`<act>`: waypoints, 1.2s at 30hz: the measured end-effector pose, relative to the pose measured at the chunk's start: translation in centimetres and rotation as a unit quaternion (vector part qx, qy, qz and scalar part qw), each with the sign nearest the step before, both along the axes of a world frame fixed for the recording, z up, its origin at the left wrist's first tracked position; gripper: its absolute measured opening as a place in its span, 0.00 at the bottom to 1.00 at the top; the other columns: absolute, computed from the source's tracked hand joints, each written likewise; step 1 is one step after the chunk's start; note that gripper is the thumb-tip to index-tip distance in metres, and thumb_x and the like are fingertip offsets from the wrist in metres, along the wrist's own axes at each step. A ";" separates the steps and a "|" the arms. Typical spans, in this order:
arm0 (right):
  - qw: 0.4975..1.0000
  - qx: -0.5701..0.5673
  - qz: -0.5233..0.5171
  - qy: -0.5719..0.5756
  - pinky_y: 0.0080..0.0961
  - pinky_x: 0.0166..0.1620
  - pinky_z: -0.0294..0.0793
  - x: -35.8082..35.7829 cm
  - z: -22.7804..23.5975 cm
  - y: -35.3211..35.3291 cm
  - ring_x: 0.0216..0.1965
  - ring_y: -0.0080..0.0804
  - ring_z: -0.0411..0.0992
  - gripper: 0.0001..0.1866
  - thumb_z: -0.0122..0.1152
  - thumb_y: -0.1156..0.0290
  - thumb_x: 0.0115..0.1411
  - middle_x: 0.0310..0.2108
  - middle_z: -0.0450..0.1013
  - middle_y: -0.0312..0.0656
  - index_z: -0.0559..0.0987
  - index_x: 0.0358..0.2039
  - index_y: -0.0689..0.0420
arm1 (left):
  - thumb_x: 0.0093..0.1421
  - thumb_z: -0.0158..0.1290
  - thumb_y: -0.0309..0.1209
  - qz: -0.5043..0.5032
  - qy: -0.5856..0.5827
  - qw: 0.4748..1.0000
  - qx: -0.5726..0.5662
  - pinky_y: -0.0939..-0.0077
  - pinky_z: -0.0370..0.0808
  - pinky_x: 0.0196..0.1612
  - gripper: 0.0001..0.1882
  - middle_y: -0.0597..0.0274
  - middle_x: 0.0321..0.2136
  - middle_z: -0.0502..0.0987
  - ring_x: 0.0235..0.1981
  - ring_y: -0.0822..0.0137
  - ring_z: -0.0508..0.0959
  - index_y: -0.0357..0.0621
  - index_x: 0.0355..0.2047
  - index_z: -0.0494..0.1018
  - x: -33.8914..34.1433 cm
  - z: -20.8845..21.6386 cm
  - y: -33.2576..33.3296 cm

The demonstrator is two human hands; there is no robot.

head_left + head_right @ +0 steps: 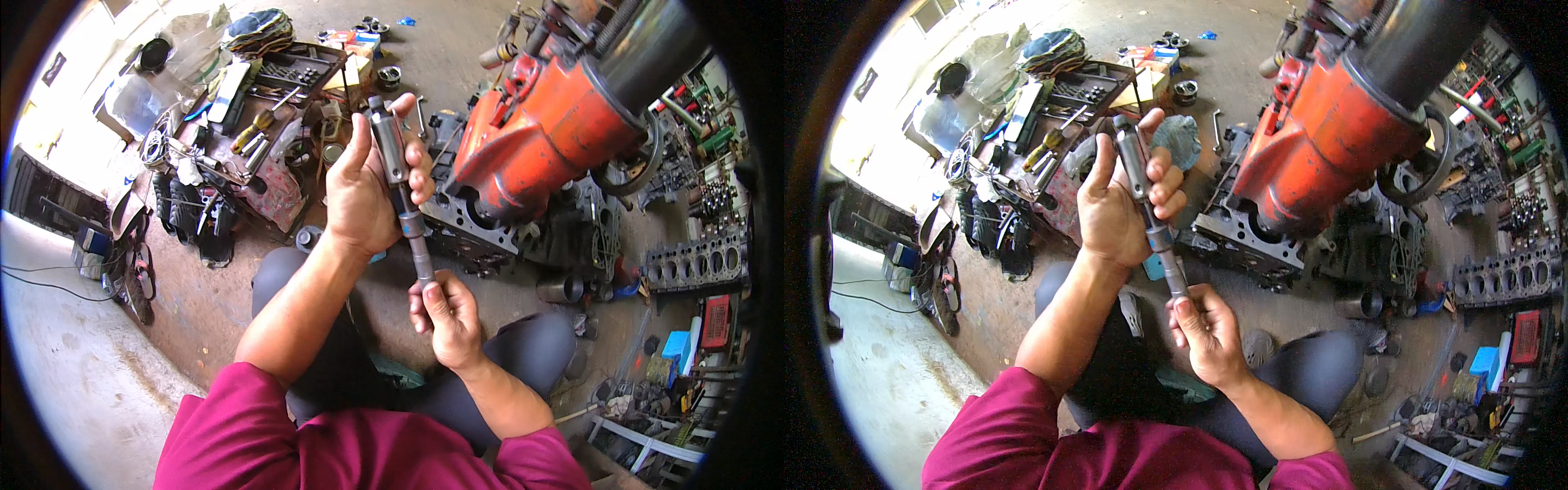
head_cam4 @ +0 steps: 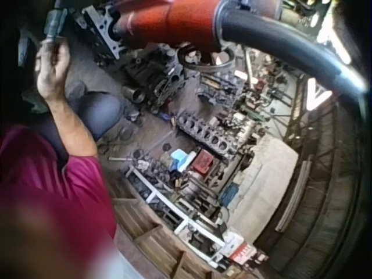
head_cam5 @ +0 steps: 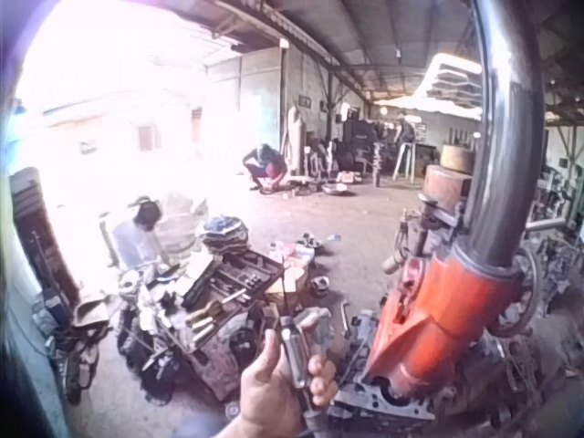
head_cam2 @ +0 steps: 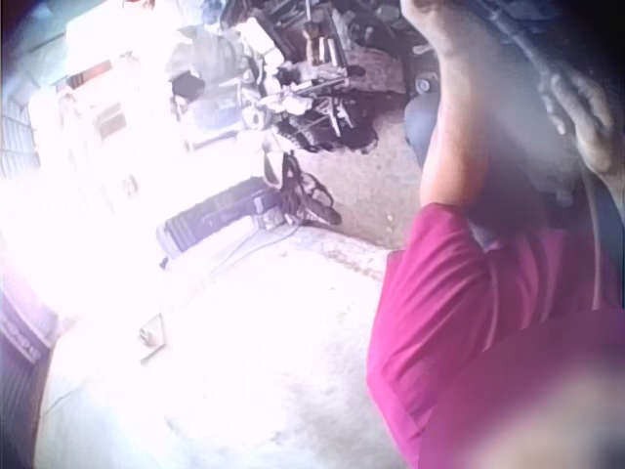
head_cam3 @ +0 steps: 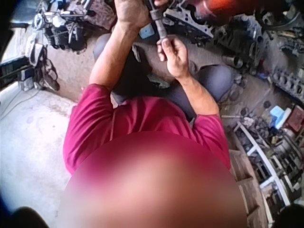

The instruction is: The person sits on the floor in a workshop and uses a screwdriver to remove a bolt from a metal engine part. They then use a hydraulic press to push a pin out of the part, inspect the part, and reassemble it with the pin and bolt.

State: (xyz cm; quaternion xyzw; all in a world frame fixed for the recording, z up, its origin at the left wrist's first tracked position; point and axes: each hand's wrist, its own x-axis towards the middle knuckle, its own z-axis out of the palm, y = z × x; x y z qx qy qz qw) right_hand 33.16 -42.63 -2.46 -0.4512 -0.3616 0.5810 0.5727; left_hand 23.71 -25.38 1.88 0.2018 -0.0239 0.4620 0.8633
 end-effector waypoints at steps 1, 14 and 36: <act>0.996 0.016 -0.030 -0.078 0.15 0.28 0.62 0.2 0.1 0.6 0.23 0.16 0.62 0.13 0.58 0.60 0.68 0.26 0.67 0.32 0.73 0.36 0.57 | 0.68 0.39 0.59 0.025 0.024 0.999 0.023 0.75 0.67 0.26 0.34 0.63 0.26 0.70 0.23 0.70 0.69 0.46 0.62 0.61 -0.1 0.2 0.0; 0.808 0.244 -0.139 -0.518 0.40 0.38 0.66 -1.9 3.1 15.3 0.33 0.53 0.66 0.14 0.58 0.65 0.64 0.30 0.66 0.53 0.72 0.33 0.65 | 0.55 0.51 0.27 0.485 0.271 0.828 0.079 0.67 0.56 0.66 0.35 0.50 0.60 0.63 0.62 0.58 0.64 0.31 0.64 0.59 -4.1 1.9 3.8; 0.630 0.254 0.088 -0.729 0.42 0.46 0.74 -12.3 -0.8 55.4 0.42 0.50 0.76 0.14 0.65 0.61 0.57 0.41 0.77 0.55 0.84 0.37 0.58 | 0.67 0.52 0.33 0.454 0.350 0.811 0.120 0.78 0.70 0.33 0.11 0.62 0.30 0.73 0.30 0.74 0.72 0.37 0.32 0.71 -9.4 1.0 7.6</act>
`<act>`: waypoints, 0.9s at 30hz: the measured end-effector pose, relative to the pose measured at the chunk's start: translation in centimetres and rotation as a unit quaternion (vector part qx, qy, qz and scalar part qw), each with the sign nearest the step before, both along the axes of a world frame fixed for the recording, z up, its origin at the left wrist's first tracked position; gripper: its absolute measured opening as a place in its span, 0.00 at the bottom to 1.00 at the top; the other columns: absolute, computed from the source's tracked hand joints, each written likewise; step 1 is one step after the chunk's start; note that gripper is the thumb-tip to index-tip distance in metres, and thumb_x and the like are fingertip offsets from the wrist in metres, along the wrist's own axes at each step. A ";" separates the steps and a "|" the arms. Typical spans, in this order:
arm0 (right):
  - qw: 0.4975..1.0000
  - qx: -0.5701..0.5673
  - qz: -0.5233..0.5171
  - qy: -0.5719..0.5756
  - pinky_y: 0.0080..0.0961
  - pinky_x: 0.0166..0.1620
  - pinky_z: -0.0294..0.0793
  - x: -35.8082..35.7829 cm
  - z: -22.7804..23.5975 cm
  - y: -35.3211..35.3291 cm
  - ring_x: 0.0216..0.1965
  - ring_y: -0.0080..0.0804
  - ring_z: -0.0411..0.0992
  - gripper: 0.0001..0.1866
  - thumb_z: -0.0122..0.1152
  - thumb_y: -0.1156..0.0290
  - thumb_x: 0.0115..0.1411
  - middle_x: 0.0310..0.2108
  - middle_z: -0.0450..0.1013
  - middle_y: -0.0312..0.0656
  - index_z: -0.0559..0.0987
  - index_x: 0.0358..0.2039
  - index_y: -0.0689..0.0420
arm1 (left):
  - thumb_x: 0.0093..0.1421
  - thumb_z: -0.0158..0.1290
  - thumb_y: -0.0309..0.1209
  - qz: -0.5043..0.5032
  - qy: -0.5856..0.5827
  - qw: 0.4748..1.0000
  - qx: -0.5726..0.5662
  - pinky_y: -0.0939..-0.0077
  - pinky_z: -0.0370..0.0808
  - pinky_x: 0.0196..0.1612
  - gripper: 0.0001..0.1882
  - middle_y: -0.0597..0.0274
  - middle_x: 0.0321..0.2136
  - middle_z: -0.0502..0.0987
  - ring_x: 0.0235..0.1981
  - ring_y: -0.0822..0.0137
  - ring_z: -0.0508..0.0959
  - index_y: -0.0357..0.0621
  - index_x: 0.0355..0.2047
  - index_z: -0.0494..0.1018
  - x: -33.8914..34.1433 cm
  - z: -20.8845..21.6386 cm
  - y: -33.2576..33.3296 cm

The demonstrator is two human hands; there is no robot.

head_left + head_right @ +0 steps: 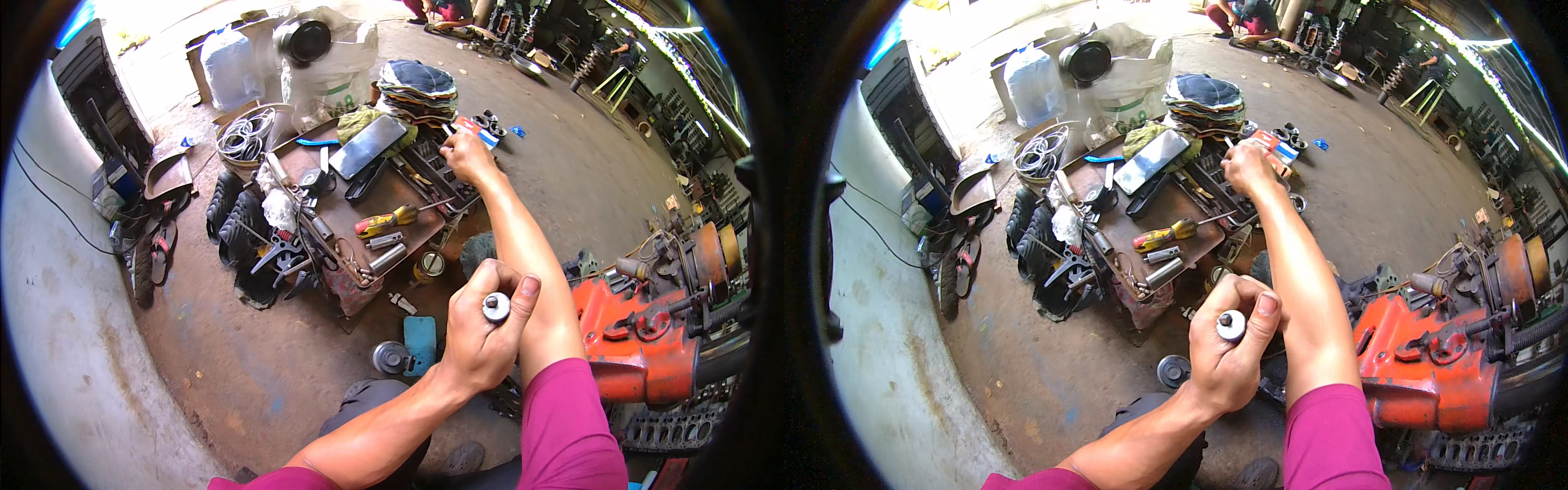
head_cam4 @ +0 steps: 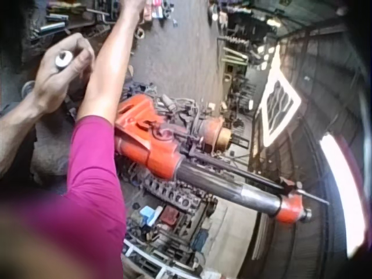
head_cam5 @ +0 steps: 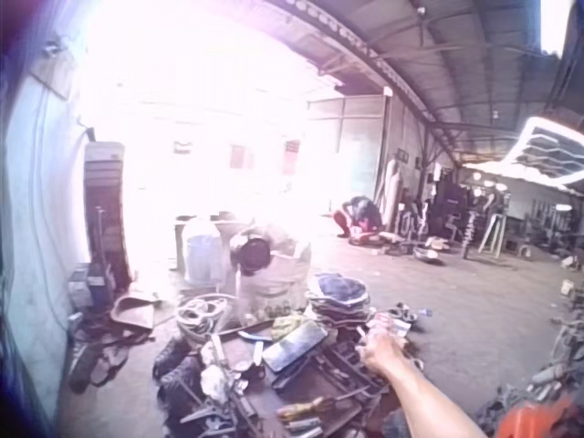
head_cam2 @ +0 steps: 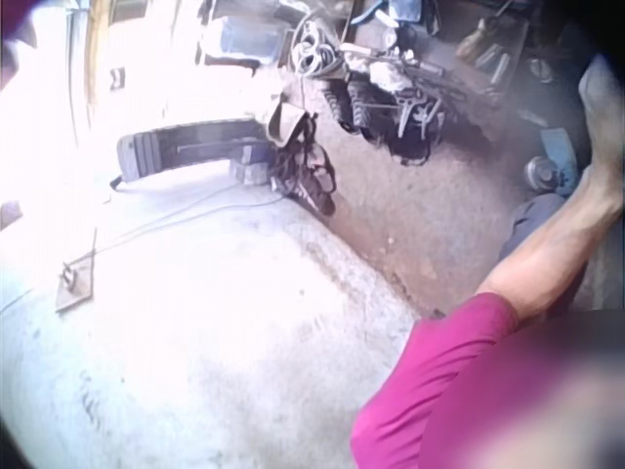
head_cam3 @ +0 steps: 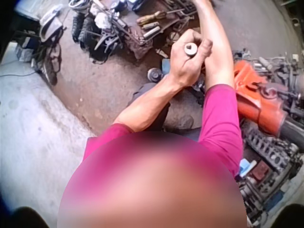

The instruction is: The person sits on the floor in a workshop and uses a screwdriver to remove a bolt from a metal engine part. They then use a hydraulic press to push a pin out of the part, inspect the part, and reassemble it with the pin and bolt.

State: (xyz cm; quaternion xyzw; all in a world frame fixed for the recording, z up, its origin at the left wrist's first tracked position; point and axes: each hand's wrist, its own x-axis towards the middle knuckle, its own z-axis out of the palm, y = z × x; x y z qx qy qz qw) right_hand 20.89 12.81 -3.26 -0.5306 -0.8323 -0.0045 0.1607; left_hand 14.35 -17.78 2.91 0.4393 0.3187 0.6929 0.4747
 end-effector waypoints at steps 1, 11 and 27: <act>0.999 -0.040 0.025 -0.006 0.41 0.47 0.74 -0.6 -0.3 -0.4 0.43 0.50 0.76 0.13 0.64 0.64 0.57 0.39 0.77 0.55 0.84 0.37 0.58 | 0.67 0.53 0.32 -0.030 -0.014 0.999 -0.033 0.80 0.68 0.27 0.13 0.66 0.24 0.72 0.24 0.77 0.70 0.38 0.28 0.69 0.0 0.0 -0.1; 0.977 -0.030 0.098 0.189 0.33 0.54 0.72 2.4 0.3 -13.1 0.49 0.45 0.74 0.23 0.65 0.72 0.53 0.47 0.74 0.51 0.77 0.51 0.61 | 0.61 0.58 0.35 0.070 0.305 0.945 -0.095 0.58 0.73 0.32 0.16 0.46 0.26 0.71 0.26 0.53 0.74 0.35 0.36 0.67 -0.9 0.0 -0.3; 0.973 0.058 -0.054 0.215 0.35 0.40 0.73 15.6 3.6 -46.2 0.36 0.46 0.73 0.16 0.68 0.81 0.46 0.32 0.72 0.47 0.81 0.39 0.64 | 0.51 0.67 0.35 -0.322 0.484 0.811 0.057 0.63 0.78 0.44 0.37 0.43 0.37 0.82 0.39 0.53 0.83 0.38 0.60 0.66 2.7 0.3 -5.9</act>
